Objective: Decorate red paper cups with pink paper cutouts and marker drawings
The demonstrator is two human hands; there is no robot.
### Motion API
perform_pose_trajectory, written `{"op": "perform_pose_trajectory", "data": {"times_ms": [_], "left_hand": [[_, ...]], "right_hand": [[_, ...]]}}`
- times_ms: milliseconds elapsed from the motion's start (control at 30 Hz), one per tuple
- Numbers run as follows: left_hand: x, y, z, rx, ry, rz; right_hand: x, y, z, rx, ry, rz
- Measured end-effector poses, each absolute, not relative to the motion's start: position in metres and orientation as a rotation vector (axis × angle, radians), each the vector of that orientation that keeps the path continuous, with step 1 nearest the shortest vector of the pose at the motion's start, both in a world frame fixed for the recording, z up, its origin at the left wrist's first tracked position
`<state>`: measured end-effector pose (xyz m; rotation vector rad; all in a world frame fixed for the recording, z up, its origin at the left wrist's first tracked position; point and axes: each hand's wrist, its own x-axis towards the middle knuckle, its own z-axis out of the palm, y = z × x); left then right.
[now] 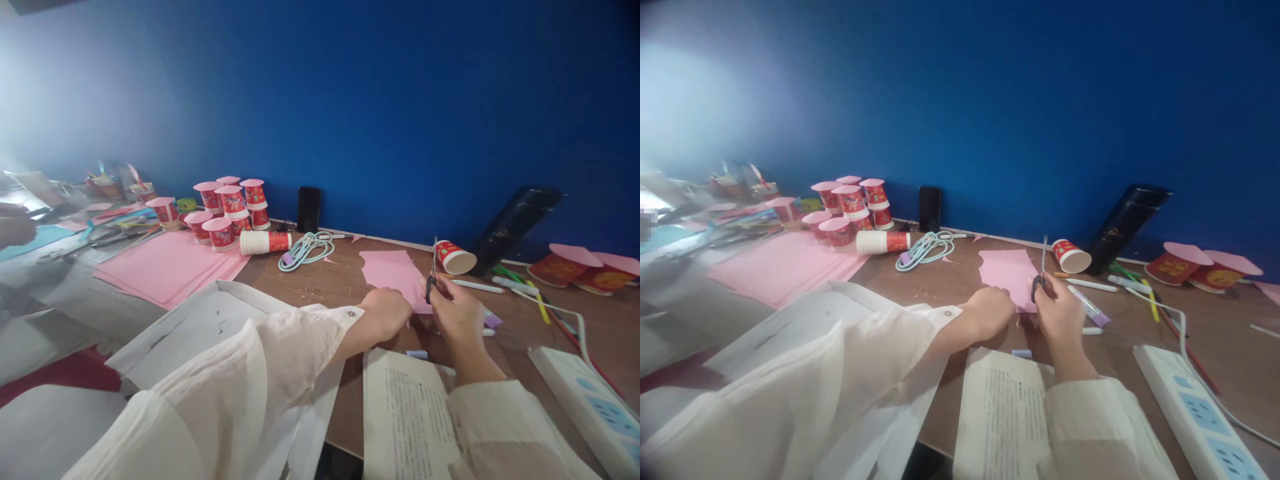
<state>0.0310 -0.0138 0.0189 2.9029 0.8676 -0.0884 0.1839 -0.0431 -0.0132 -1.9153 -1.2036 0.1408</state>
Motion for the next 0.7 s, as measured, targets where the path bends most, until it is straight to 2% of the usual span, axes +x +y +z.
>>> {"op": "perform_pose_trajectory", "data": {"times_ms": [100, 267, 400, 533, 700], "left_hand": [[0.038, -0.005, 0.020, 2.874, 0.920, 0.009], [0.011, 0.027, 0.035, 2.763, 1.291, 0.251], [-0.034, 0.041, 0.044, 2.488, 1.506, 0.840], [-0.064, 0.029, 0.029, 2.342, 1.570, 1.029], [-0.070, 0.016, -0.005, 2.288, 1.509, 1.098]], "right_hand": [[0.179, -0.048, -0.003, -1.957, -1.088, 0.119], [0.179, -0.049, -0.002, -2.003, -1.151, 0.072], [0.186, -0.044, -0.010, -2.254, -1.199, 0.104], [0.190, -0.044, -0.011, -2.341, -1.284, 0.186], [0.186, -0.048, 0.000, -2.477, -1.435, 0.145]]}}
